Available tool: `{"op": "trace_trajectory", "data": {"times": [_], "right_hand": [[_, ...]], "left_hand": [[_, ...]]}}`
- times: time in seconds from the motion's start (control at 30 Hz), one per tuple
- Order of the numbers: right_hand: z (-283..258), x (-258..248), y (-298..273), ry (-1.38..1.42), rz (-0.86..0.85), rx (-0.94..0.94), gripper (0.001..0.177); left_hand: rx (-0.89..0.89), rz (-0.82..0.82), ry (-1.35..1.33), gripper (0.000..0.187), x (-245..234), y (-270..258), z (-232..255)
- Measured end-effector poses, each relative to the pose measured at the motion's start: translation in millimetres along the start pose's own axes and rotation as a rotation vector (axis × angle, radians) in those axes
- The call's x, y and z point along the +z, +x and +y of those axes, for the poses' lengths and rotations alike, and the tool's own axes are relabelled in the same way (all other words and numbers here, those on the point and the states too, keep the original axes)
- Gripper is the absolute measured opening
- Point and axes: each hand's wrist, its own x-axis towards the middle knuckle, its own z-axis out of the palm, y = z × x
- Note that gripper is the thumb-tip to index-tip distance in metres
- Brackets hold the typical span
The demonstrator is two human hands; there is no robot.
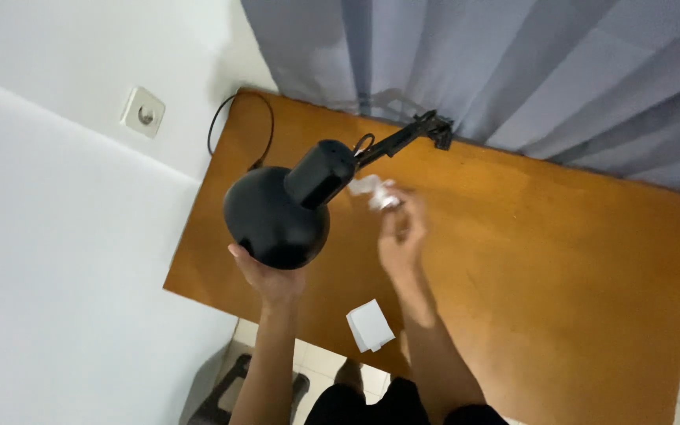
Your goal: The person wipes a black desk lamp and the wooden desk surface with a white tissue. They then place a pink bottle, a green bottle, a blue toy, a ruler, a wristwatch, and a document on the desk.
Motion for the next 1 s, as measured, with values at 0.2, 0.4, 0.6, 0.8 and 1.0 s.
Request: {"op": "trace_trajectory", "data": {"times": [0.2,0.4,0.6,0.8,1.0], "right_hand": [[-6.5,-0.9,76.0,0.047,-0.133,-0.149,0.041],[-38.1,6.4,114.8,0.243,-0.507,0.121,0.036],[14.9,1.7,134.1,0.326,-0.603,0.292,0.023],[8.0,-9.2,144.7,0.086,-0.368,0.047,0.026],[42.0,6.6,109.8,-0.069,-0.292,-0.264,0.042]], "left_hand": [[0.208,0.215,-0.048,0.055,66.2,-4.7,-15.4],[0.181,0.159,0.028,0.057,24.8,-3.8,-37.1],[0.047,0.11,-0.053,0.05,2.2,-23.5,-46.6],[-0.197,0.365,0.938,0.04,-39.5,-73.1,-95.8],[-0.149,-0.067,1.833,0.053,-86.2,-137.8,-148.9]]}}
